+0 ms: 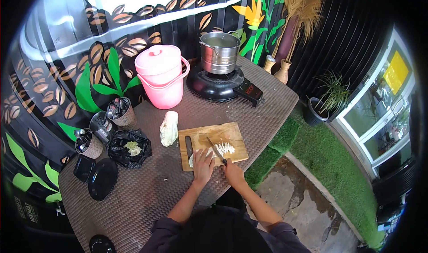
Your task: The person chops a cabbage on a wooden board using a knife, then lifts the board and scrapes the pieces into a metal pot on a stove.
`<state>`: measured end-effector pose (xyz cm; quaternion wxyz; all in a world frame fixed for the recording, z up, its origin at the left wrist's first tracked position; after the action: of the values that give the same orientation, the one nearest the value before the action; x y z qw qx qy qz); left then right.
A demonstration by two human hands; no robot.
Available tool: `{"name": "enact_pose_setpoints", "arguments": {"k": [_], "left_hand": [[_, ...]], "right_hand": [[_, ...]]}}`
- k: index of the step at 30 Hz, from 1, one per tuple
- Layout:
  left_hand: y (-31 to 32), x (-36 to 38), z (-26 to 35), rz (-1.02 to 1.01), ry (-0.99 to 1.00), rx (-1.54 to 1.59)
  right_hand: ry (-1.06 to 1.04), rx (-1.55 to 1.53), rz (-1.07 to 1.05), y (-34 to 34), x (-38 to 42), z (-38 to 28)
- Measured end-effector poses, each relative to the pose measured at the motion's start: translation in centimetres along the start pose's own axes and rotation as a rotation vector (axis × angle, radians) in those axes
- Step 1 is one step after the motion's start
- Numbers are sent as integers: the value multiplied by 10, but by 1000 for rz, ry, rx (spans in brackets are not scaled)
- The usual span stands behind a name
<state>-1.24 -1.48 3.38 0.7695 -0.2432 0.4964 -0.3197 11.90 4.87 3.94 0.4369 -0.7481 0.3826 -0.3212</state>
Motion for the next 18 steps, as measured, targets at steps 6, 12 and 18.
{"name": "enact_pose_setpoints", "arguments": {"k": [6,12,18], "left_hand": [[18,2,-12,-61,-108,203],[26,-16,-16,-126,-95,349],[30,-19,-12,-133,-120,324]], "right_hand": [[30,-24,59,-8,-14,10],[7,-57,15,-12,-15,3],[15,-74,-45,-19,-24,1]]}}
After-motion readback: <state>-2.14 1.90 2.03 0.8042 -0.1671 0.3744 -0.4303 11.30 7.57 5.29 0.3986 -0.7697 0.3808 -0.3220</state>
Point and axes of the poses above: each hand's wrist, its own x-axis away from the middle knuckle, its own y-axis out of the palm, z = x × y, the point moved 3 cm from there along -x, towards the middle knuckle, and after that the axes turned 2 degrees about y, right-handed, at the moved point
